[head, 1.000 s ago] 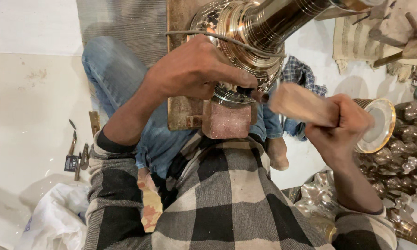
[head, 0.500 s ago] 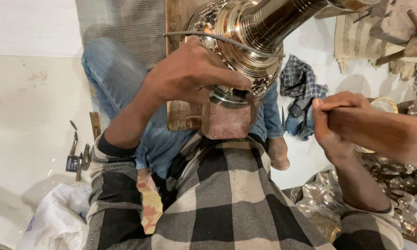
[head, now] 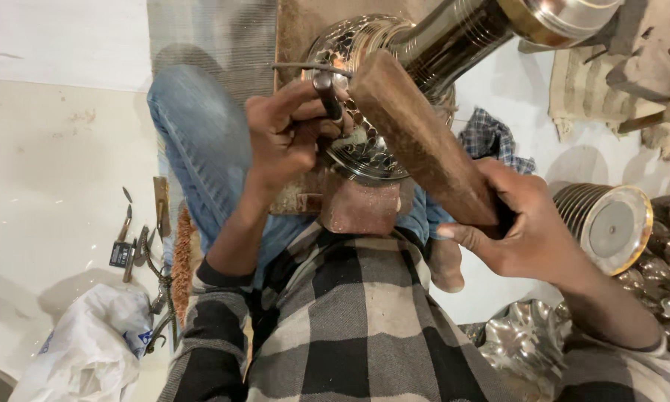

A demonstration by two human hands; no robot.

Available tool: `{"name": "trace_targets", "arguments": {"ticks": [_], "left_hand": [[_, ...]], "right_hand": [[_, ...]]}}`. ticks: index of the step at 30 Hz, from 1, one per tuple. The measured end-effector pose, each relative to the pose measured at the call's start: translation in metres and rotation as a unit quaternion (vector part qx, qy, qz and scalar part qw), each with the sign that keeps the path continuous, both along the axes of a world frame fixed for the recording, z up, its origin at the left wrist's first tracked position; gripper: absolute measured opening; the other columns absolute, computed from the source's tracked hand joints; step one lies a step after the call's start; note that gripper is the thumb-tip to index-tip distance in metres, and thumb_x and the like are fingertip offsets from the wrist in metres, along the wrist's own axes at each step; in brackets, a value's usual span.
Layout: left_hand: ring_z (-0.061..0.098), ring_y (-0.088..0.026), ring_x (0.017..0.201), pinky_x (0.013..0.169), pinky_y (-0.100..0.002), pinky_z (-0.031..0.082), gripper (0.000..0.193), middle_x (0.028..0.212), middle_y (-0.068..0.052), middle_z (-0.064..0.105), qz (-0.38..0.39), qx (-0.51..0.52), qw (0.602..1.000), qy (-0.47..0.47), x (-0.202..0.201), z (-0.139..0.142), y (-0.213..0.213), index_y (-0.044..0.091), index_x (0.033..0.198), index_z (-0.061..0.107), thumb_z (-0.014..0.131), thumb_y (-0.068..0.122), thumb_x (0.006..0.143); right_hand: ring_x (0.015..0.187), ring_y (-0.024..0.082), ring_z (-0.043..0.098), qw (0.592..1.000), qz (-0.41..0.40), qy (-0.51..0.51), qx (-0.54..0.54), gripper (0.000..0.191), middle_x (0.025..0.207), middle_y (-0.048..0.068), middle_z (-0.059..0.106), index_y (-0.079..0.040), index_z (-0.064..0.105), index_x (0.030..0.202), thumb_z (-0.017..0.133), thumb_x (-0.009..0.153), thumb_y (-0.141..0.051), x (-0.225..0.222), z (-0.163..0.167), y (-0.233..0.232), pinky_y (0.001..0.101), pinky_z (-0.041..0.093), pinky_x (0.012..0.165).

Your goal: The person sits on the floor with a brass lamp base on their lap, holds a chisel against the decorated metal surface, and repeatedly strikes the chisel with a wooden mallet to work the ornamented area, repositioning the chisel and rotating the vessel as they go.

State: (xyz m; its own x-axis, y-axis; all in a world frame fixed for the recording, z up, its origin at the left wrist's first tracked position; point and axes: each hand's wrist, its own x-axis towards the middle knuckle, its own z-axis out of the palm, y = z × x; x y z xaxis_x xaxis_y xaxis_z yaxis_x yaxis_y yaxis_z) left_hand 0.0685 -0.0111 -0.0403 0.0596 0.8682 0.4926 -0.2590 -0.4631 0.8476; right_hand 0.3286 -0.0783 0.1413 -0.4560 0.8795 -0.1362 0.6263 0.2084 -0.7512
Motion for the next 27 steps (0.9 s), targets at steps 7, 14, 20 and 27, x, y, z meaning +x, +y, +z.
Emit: {"name": "trace_targets", "arguments": {"ticks": [7,14,20,27], "left_hand": [[0.079,-0.019,0.079,0.07,-0.031,0.069,0.055,0.098,-0.014,0.078,0.038,-0.025,0.998,-0.045,0.012,-0.002,-0.009,0.006,0.134,0.063,0.046,-0.025,0.092],[0.081,-0.02,0.089,0.074,-0.028,0.072,0.052,0.107,-0.017,0.076,0.055,-0.001,0.996,-0.063,0.015,0.003,-0.005,0.002,0.138,0.054,0.046,-0.024,0.094],[0.074,-0.014,0.08,0.072,-0.022,0.06,0.035,0.09,-0.012,0.076,0.053,-0.051,0.997,-0.019,0.009,0.016,-0.009,-0.003,0.125,0.064,0.057,-0.023,0.097],[0.071,-0.011,0.077,0.071,-0.018,0.057,0.03,0.086,-0.011,0.075,0.032,-0.086,0.995,-0.026,0.007,0.023,-0.008,-0.005,0.121,0.064,0.055,-0.022,0.098]], "right_hand": [[0.036,0.018,0.054,0.954,0.035,-0.237,-0.179,0.04,0.056,0.008,0.059,-0.004,0.065,0.114,0.066,0.09,-0.036,-0.009,0.038,0.056,0.0346,0.044,0.033],[0.043,0.015,0.06,0.923,0.112,-0.365,-0.053,0.044,0.054,0.005,0.057,-0.003,0.056,0.111,0.059,0.096,-0.044,-0.03,0.082,0.08,0.0316,0.046,0.042],[0.039,0.018,0.062,0.877,0.103,-0.464,-0.074,0.043,0.045,0.005,0.058,-0.015,0.061,0.113,0.065,0.088,-0.05,-0.058,0.107,0.086,0.0365,0.048,0.043],[0.042,0.015,0.065,0.832,0.097,-0.53,-0.134,0.043,0.048,0.001,0.058,-0.017,0.057,0.113,0.057,0.089,-0.053,-0.08,0.112,0.091,0.0354,0.052,0.047]]}}
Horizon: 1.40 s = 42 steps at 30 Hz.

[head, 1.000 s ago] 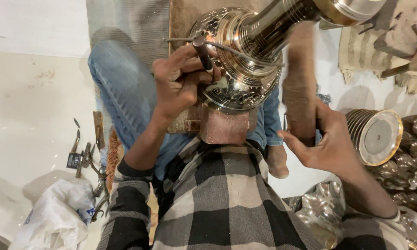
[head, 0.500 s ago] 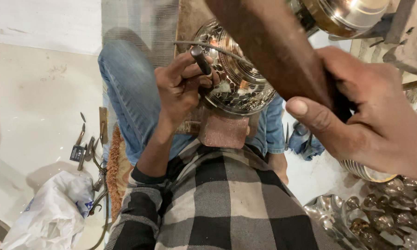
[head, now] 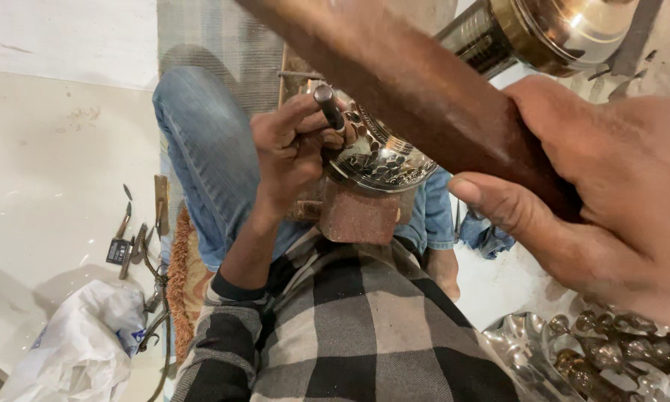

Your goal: The person sits on the floor with a brass lamp base on their lap, holds a chisel against the decorated metal surface, and repeatedly strikes the chisel with a wooden mallet to work the ornamented area, repositioning the chisel and rotating the vessel as they go.

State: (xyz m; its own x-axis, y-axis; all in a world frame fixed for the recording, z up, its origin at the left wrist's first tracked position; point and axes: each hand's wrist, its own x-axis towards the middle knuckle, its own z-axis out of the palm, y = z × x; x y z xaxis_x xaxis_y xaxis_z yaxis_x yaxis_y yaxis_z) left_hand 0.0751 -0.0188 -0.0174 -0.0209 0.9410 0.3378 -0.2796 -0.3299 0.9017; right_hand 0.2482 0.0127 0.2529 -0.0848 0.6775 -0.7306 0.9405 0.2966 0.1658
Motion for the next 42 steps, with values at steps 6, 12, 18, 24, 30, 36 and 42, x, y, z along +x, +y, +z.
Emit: {"name": "trace_targets", "arguments": {"ticks": [6,12,18,24,30,36,42], "left_hand": [[0.076,-0.014,0.078,0.072,-0.023,0.064,0.035,0.095,-0.011,0.077,0.035,0.076,0.996,0.03,0.0,0.0,0.007,-0.001,0.124,0.064,0.057,-0.019,0.095],[0.075,-0.011,0.076,0.068,-0.021,0.061,0.03,0.093,-0.01,0.076,0.009,0.045,0.999,0.019,0.0,-0.003,0.005,-0.001,0.123,0.065,0.063,-0.017,0.098],[0.076,-0.012,0.076,0.07,-0.021,0.061,0.029,0.092,-0.01,0.077,0.015,0.042,0.998,0.044,-0.003,-0.003,0.005,-0.001,0.119,0.066,0.062,-0.017,0.096],[0.076,-0.013,0.077,0.072,-0.023,0.061,0.031,0.089,-0.01,0.077,0.017,0.048,0.997,0.051,-0.004,-0.004,0.006,-0.004,0.119,0.066,0.061,-0.019,0.092],[0.078,-0.016,0.082,0.071,-0.023,0.063,0.027,0.093,-0.01,0.077,0.015,0.057,0.998,0.029,-0.003,-0.014,0.006,-0.001,0.108,0.066,0.055,-0.02,0.091],[0.076,-0.013,0.075,0.069,-0.026,0.064,0.03,0.089,-0.009,0.077,0.018,0.072,0.996,0.055,-0.003,-0.02,0.009,-0.002,0.107,0.071,0.056,-0.019,0.087],[0.077,-0.016,0.079,0.072,-0.028,0.063,0.026,0.091,-0.009,0.077,0.013,0.062,0.996,0.058,-0.006,-0.016,0.007,-0.004,0.107,0.07,0.059,-0.018,0.087]], "right_hand": [[0.044,0.016,0.064,0.993,0.008,-0.095,-0.066,0.044,0.054,0.002,0.054,-0.017,0.053,0.113,0.046,0.092,-0.055,-0.022,0.0,0.009,0.0343,0.051,0.049],[0.044,0.018,0.063,0.988,-0.02,-0.115,-0.097,0.045,0.053,0.005,0.056,-0.015,0.047,0.117,0.044,0.094,-0.054,-0.04,-0.001,0.016,0.033,0.054,0.046],[0.04,0.023,0.062,0.996,-0.039,-0.031,-0.077,0.05,0.049,0.01,0.057,-0.013,0.049,0.117,0.051,0.094,-0.058,-0.043,-0.002,0.02,0.0382,0.051,0.046],[0.043,0.02,0.06,0.988,-0.042,-0.098,-0.108,0.048,0.053,0.007,0.058,-0.01,0.046,0.116,0.047,0.094,-0.052,-0.045,-0.003,0.017,0.035,0.051,0.045],[0.044,0.021,0.06,0.988,-0.005,-0.097,-0.124,0.054,0.053,0.007,0.058,-0.01,0.04,0.125,0.044,0.093,-0.053,-0.042,-0.006,0.016,0.0344,0.052,0.045],[0.043,0.019,0.062,0.987,0.001,-0.103,-0.127,0.056,0.052,0.006,0.058,-0.013,0.041,0.129,0.042,0.093,-0.055,-0.034,-0.009,0.012,0.0335,0.053,0.046],[0.039,0.021,0.06,0.986,0.045,-0.113,-0.112,0.059,0.051,0.008,0.056,-0.008,0.044,0.122,0.043,0.093,-0.059,-0.025,-0.015,0.007,0.0348,0.051,0.044]]}}
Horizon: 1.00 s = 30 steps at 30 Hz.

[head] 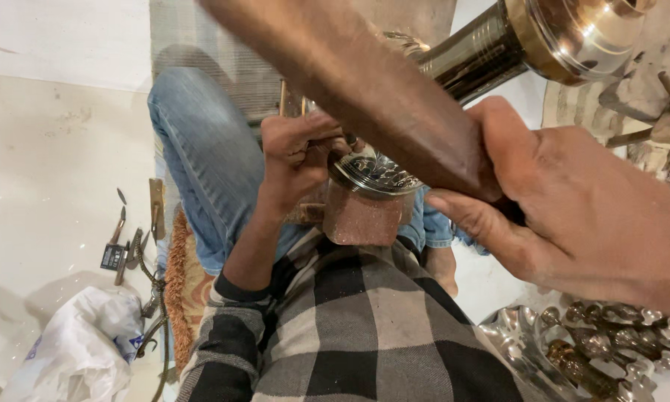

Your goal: The person sits on the floor with a brass lamp base on their lap, holds a chisel against the decorated metal surface, and repeatedly strikes the chisel with a wooden mallet to work the ornamented area, repositioning the chisel and rotating the vessel as they go.

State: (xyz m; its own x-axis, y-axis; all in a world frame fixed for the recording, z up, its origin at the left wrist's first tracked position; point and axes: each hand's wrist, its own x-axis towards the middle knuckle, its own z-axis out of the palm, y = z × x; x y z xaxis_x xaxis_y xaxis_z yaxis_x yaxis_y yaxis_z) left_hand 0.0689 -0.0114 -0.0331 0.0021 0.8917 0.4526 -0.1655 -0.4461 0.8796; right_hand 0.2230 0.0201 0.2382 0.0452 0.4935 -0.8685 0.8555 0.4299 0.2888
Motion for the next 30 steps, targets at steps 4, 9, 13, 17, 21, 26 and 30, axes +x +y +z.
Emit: {"name": "trace_targets", "arguments": {"ticks": [4,9,13,17,21,26,30], "left_hand": [[0.076,-0.017,0.077,0.071,-0.029,0.061,0.025,0.09,-0.012,0.076,0.016,0.025,0.999,0.034,-0.002,0.002,-0.001,-0.004,0.103,0.072,0.06,-0.017,0.084],[0.078,-0.016,0.08,0.071,-0.027,0.063,0.026,0.093,-0.012,0.077,0.008,-0.007,1.0,-0.006,0.003,0.003,-0.004,-0.003,0.109,0.07,0.059,-0.017,0.089],[0.077,-0.013,0.074,0.066,-0.025,0.061,0.032,0.094,-0.011,0.077,0.05,-0.003,0.999,0.0,0.008,0.004,-0.008,-0.002,0.115,0.069,0.06,-0.015,0.087],[0.076,-0.012,0.073,0.068,-0.025,0.061,0.029,0.089,-0.008,0.078,0.026,-0.01,1.0,0.009,0.008,0.005,-0.011,-0.001,0.118,0.071,0.068,-0.012,0.092],[0.08,-0.018,0.091,0.081,-0.026,0.067,0.032,0.101,-0.011,0.078,0.01,-0.011,1.0,0.0,0.008,0.007,-0.011,0.0,0.123,0.068,0.068,-0.012,0.094],[0.081,-0.02,0.088,0.083,-0.03,0.071,0.048,0.097,-0.012,0.078,-0.052,-0.096,0.972,-0.208,0.01,0.011,-0.008,0.003,0.13,0.067,0.053,-0.021,0.091],[0.079,-0.018,0.096,0.09,-0.029,0.069,0.058,0.106,-0.009,0.077,-0.137,-0.026,0.968,-0.208,0.009,0.015,-0.004,0.009,0.14,0.059,0.064,-0.017,0.088]], "right_hand": [[0.035,0.027,0.058,0.996,0.016,0.092,0.014,0.051,0.049,0.011,0.055,-0.013,0.05,0.112,0.048,0.089,-0.058,0.011,-0.001,-0.002,0.0407,0.048,0.041],[0.04,0.024,0.062,0.998,-0.022,0.056,0.012,0.051,0.052,0.011,0.059,-0.013,0.048,0.115,0.047,0.09,-0.057,0.016,-0.001,-0.005,0.0383,0.053,0.042],[0.044,0.017,0.069,0.996,-0.089,0.017,-0.007,0.05,0.053,0.006,0.061,-0.014,0.043,0.126,0.044,0.093,-0.052,0.009,0.006,-0.004,0.0284,0.055,0.042],[0.04,0.02,0.069,0.99,-0.122,0.076,0.018,0.054,0.052,0.008,0.061,-0.013,0.047,0.127,0.048,0.094,-0.056,-0.001,0.01,-0.003,0.0318,0.054,0.038],[0.044,0.016,0.068,0.998,-0.057,-0.016,-0.011,0.048,0.058,0.005,0.06,-0.01,0.047,0.12,0.038,0.097,-0.051,0.001,0.006,-0.006,0.0276,0.053,0.043],[0.042,0.02,0.067,0.981,-0.18,0.074,0.007,0.049,0.055,0.009,0.058,-0.013,0.049,0.125,0.052,0.095,-0.051,0.033,0.0,-0.018,0.0322,0.056,0.041],[0.035,0.021,0.06,0.94,-0.228,0.246,0.052,0.048,0.051,0.009,0.056,-0.01,0.056,0.124,0.058,0.09,-0.045,0.063,-0.018,-0.032,0.034,0.052,0.032]]}}
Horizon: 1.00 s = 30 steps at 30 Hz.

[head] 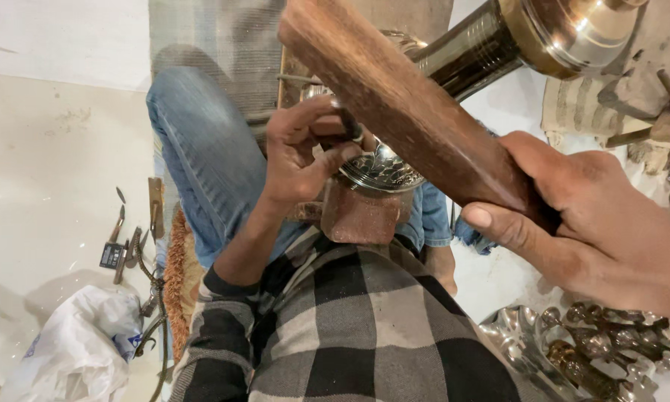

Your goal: The person sits on the floor with a brass lamp base on their lap, holds a chisel against the decorated metal surface, and repeatedly strikes the chisel with a wooden mallet to work the ornamented area, repositioning the chisel and rotating the vessel as they go.

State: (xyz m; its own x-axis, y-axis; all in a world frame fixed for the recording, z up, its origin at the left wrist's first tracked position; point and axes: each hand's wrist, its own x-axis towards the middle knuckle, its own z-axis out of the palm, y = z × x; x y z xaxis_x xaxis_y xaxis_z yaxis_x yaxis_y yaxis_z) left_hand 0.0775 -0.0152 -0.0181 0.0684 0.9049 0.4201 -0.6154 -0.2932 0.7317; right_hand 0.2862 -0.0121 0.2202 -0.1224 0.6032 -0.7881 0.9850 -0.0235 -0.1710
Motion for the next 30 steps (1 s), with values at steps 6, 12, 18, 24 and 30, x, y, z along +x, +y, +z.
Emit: {"name": "trace_targets", "arguments": {"ticks": [6,12,18,24,30], "left_hand": [[0.081,-0.018,0.09,0.078,-0.027,0.068,0.053,0.107,-0.015,0.079,0.018,0.14,0.966,0.215,-0.008,-0.002,0.02,0.005,0.134,0.065,0.055,-0.02,0.087],[0.08,-0.016,0.082,0.062,-0.026,0.063,0.047,0.094,-0.011,0.078,0.038,0.205,0.927,0.31,-0.007,-0.009,0.025,0.005,0.129,0.068,0.06,-0.017,0.089],[0.077,-0.013,0.076,0.059,-0.024,0.061,0.04,0.096,-0.011,0.08,0.045,0.194,0.935,0.292,-0.002,-0.017,0.028,0.007,0.125,0.068,0.063,-0.015,0.092],[0.079,-0.014,0.079,0.062,-0.024,0.065,0.038,0.101,-0.01,0.079,0.075,0.207,0.917,0.333,0.001,-0.018,0.023,0.008,0.124,0.069,0.067,-0.013,0.092],[0.08,-0.016,0.087,0.072,-0.026,0.066,0.049,0.106,-0.01,0.079,0.07,0.177,0.92,0.343,0.001,-0.014,0.022,0.009,0.127,0.069,0.058,-0.019,0.089]], "right_hand": [[0.032,0.012,0.052,0.963,0.059,0.241,0.105,0.042,0.051,0.002,0.057,0.002,0.06,0.111,0.06,0.096,-0.037,0.034,-0.025,-0.025,0.0298,0.038,0.027],[0.031,0.012,0.053,0.967,0.028,0.229,0.108,0.037,0.047,0.001,0.057,-0.001,0.065,0.109,0.059,0.094,-0.034,0.053,-0.041,-0.032,0.0298,0.041,0.025],[0.059,0.015,0.066,0.874,0.076,0.406,0.257,0.041,0.08,0.007,0.066,0.0,0.053,0.113,0.047,0.117,-0.041,0.055,-0.034,-0.031,0.0283,0.053,0.054],[0.035,0.017,0.057,0.993,0.084,0.033,0.072,0.05,0.056,0.008,0.061,-0.006,0.053,0.116,0.048,0.097,-0.053,0.045,-0.024,-0.023,0.0315,0.048,0.033],[0.036,0.014,0.062,0.996,0.076,0.014,0.044,0.044,0.053,0.006,0.06,-0.003,0.051,0.106,0.045,0.099,-0.046,0.043,-0.028,-0.023,0.0273,0.048,0.034]]}}
